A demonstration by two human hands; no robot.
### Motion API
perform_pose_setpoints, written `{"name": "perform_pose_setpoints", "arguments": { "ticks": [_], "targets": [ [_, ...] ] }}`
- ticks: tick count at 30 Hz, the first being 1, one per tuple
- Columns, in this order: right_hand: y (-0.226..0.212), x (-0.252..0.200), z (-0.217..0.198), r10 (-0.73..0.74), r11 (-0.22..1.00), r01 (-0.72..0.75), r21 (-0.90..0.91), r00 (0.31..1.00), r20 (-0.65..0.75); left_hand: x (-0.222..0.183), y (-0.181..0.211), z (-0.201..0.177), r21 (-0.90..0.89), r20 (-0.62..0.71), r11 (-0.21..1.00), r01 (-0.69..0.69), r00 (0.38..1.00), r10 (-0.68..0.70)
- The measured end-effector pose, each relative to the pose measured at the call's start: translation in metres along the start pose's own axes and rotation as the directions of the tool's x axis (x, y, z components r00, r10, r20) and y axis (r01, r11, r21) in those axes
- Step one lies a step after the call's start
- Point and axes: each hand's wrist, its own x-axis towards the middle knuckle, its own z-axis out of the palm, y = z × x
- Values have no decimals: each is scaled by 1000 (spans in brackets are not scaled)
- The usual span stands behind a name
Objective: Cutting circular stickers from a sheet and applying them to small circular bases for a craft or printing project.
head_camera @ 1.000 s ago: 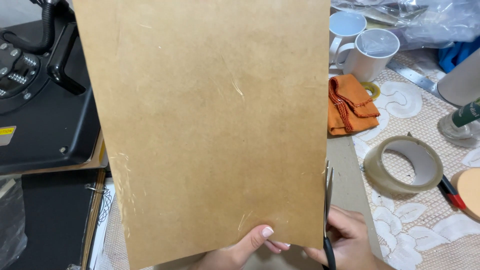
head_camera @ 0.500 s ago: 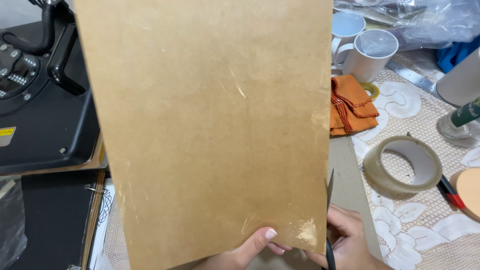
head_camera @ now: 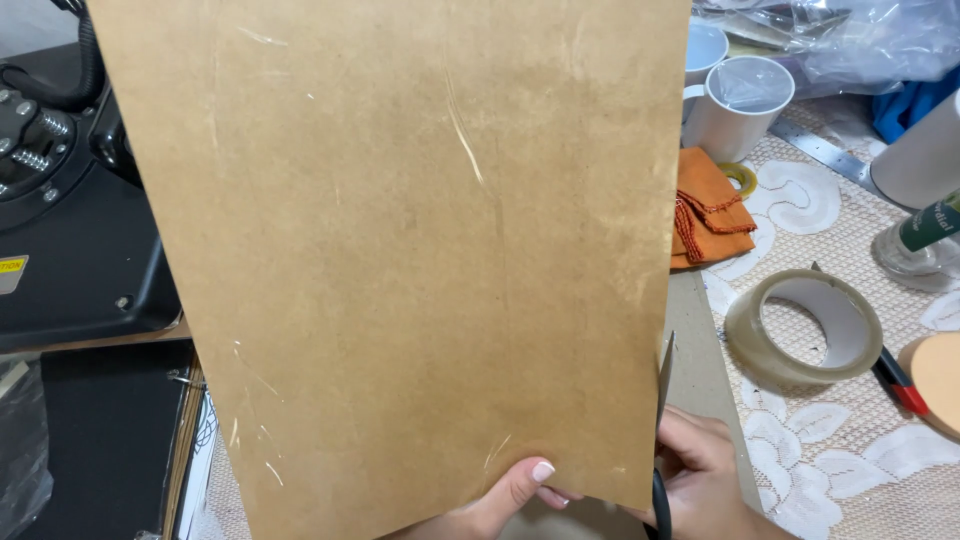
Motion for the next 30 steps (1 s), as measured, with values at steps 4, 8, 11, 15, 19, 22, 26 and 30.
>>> {"name": "perform_pose_setpoints", "arguments": {
  "ticks": [4, 8, 11, 15, 19, 22, 26, 30],
  "targets": [
    [6, -5, -1, 14, 999, -15, -52, 1000, -19, 1, -2, 3, -25, 9, 1000, 15, 1000, -14],
    [7, -7, 1, 23, 1000, -23, -14, 999, -49, 2, -5, 8, -47, -13, 998, 33, 999, -34],
    [9, -8, 1, 21, 1000, -21, -7, 998, -51, 3, -8, 10, -45, -54, 998, 34, 998, -37],
    [14, -11, 2, -14, 1000, 14, 7, 998, -59, 5, -10, 11, -9, -29, 990, 138, 990, -138],
    [18, -13, 2, -34, 999, 34, 12, 998, -60, 3, -6, 13, -96, -64, 982, 161, 984, -168],
    [19, -14, 2, -3, 998, -1, -55, 997, -74, 4, -8, 14, -104, -62, 989, 109, 991, -115],
    [20, -15, 1, -33, 999, 32, -21, 998, -60, 5, -12, 14, -128, -57, 991, 31, 998, -38],
    [18, -11, 3, -56, 998, 58, 29, 996, -71, 5, -16, 14, -81, -64, 997, 8, 998, -13]
  ]
}}
